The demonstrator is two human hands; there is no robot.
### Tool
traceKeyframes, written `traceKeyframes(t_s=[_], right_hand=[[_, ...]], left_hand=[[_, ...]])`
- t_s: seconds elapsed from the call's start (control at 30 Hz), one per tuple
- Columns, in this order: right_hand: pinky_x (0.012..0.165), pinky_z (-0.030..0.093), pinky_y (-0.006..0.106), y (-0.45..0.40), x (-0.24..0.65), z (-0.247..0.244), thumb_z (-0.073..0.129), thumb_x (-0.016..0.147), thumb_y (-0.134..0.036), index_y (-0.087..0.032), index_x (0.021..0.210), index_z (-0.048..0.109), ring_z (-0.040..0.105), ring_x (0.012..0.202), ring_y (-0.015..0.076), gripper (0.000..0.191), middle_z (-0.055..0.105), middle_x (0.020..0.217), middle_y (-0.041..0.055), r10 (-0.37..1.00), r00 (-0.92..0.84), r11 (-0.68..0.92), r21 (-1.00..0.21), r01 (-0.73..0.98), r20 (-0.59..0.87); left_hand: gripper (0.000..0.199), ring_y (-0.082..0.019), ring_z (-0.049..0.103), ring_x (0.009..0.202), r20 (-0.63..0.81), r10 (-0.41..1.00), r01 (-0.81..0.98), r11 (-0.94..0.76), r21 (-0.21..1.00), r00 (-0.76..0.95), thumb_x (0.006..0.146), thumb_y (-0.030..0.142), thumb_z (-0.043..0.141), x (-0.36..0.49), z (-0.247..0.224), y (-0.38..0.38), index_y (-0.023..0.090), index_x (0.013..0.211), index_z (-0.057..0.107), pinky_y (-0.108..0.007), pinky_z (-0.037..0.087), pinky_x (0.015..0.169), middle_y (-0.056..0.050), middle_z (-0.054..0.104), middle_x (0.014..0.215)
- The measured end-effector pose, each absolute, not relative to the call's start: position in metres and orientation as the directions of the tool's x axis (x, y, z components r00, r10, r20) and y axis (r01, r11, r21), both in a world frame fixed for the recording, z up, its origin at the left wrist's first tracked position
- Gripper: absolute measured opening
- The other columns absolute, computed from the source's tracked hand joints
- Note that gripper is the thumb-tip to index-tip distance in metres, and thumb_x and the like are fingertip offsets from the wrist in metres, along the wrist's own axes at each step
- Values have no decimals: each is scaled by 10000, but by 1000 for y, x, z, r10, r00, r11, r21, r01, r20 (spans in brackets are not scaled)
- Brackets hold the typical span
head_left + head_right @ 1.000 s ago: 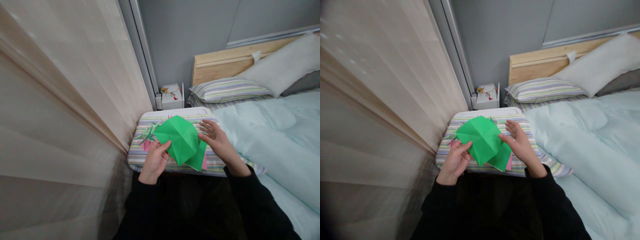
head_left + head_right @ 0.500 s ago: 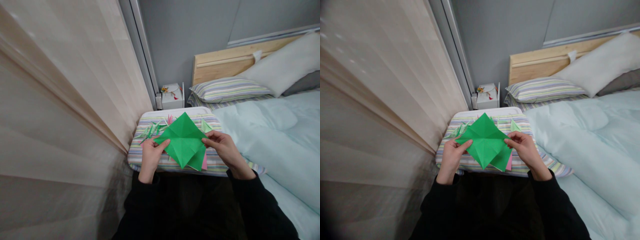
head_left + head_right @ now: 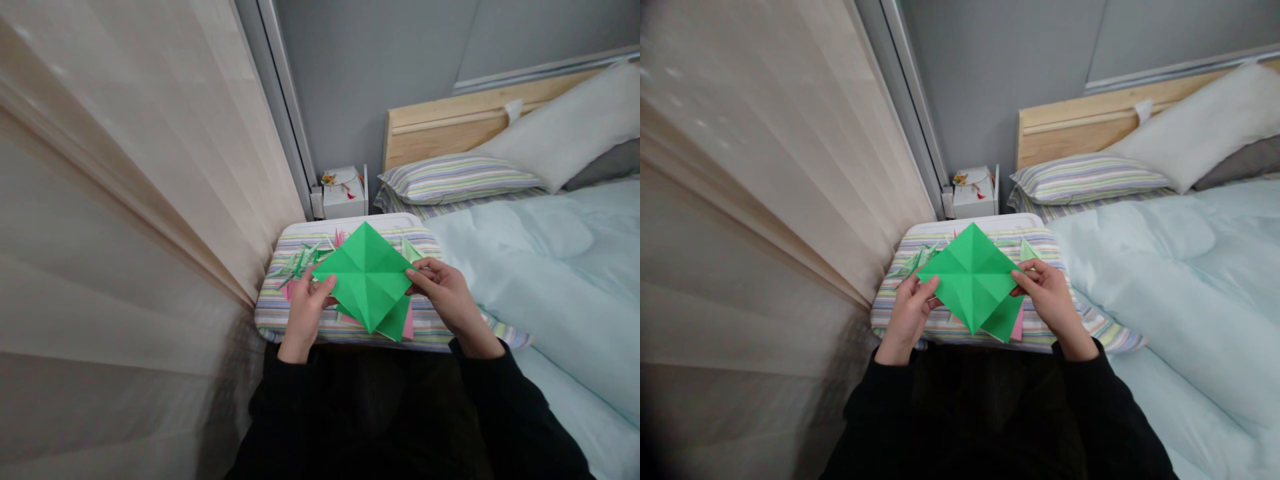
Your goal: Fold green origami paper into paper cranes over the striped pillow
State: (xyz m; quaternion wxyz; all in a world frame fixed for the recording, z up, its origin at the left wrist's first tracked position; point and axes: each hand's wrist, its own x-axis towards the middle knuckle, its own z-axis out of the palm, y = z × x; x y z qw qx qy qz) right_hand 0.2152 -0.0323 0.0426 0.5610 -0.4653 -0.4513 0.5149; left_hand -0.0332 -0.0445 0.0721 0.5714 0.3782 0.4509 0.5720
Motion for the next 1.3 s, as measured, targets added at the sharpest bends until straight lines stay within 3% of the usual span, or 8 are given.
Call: traceKeyframes(t_s=[0.27, 0.57, 0.7, 0.87, 1.0, 1.1, 1.17, 1.3], right_hand=[[573, 606, 302, -35, 208, 43, 912, 653, -508, -222, 840, 621, 664, 509, 148, 449, 713, 603, -20, 996, 82, -8, -966, -259, -31], [755, 646, 394, -51, 193, 53, 841, 779, -452, -242, 975, 575, 763, 720, 215, 391, 755, 775, 12, 992, -25, 117, -978, -176, 123], [928, 604, 504, -55, 188, 51, 831, 788, -411, -276, 1232, 543, 704, 1128, 301, 546, 678, 1275, 114, 939, -81, 341, -937, 73, 335], [1189, 270, 701, -53, 188, 56, 844, 752, -375, -266, 1489, 380, 284, 1537, 429, 878, 333, 1641, 200, 742, 7, 528, -592, 609, 670], [1186, 169, 731, -57, 186, 68, 795, 816, -338, -279, 1247, 572, 579, 1332, 389, 489, 662, 1379, 122, 723, -162, 599, -492, 632, 672], [1063, 428, 585, -60, 180, 74, 746, 870, -308, -246, 973, 647, 740, 976, 283, 155, 783, 1006, 46, 755, -92, 586, -604, 540, 649], [838, 536, 435, -60, 176, 75, 741, 871, -320, -225, 867, 670, 731, 808, 243, 119, 768, 852, 35, 795, 41, 510, -702, 497, 606], [631, 490, 349, -60, 168, 75, 748, 855, -374, -192, 809, 717, 665, 649, 212, 191, 742, 733, 33, 855, 214, 347, -827, 443, 473]], left_hand=[[506, -226, 738, 869, -162, 979, -354, 195, 915, 120, 688, 330, 892, -23, 69, -52, 192, 1139, 708, -307, 618, 691, -92, 781, 1095], [433, -172, 675, 605, -174, 957, -219, 225, 949, 230, 751, 479, 811, -12, 53, -47, 167, 1018, 672, -300, 573, 580, -41, 740, 826], [361, -102, 547, 513, -97, 980, -108, 117, 987, 177, 792, 457, 757, -14, 48, -40, 153, 955, 652, -227, 455, 512, 16, 636, 691], [266, -90, 440, 534, -47, 970, 108, 21, 994, 240, 822, 398, 718, -24, 58, -37, 139, 801, 662, -221, 355, 515, 36, 528, 604], [386, -87, 421, 555, -2, 962, 49, -12, 999, 272, 837, 485, 730, -27, 70, -41, 143, 690, 628, -223, 346, 532, 37, 473, 594], [448, -98, 486, 611, 42, 973, -166, -5, 986, 226, 800, 582, 761, -26, 72, -45, 140, 791, 693, -227, 406, 577, 15, 540, 675], [490, -128, 576, 708, 89, 970, -258, -28, 966, 227, 749, 583, 814, -26, 72, -47, 146, 960, 745, -250, 470, 659, -29, 649, 809], [535, -182, 665, 883, 156, 963, -294, -87, 952, 219, 670, 454, 914, -22, 74, -50, 166, 1090, 752, -283, 522, 791, -77, 726, 980]])
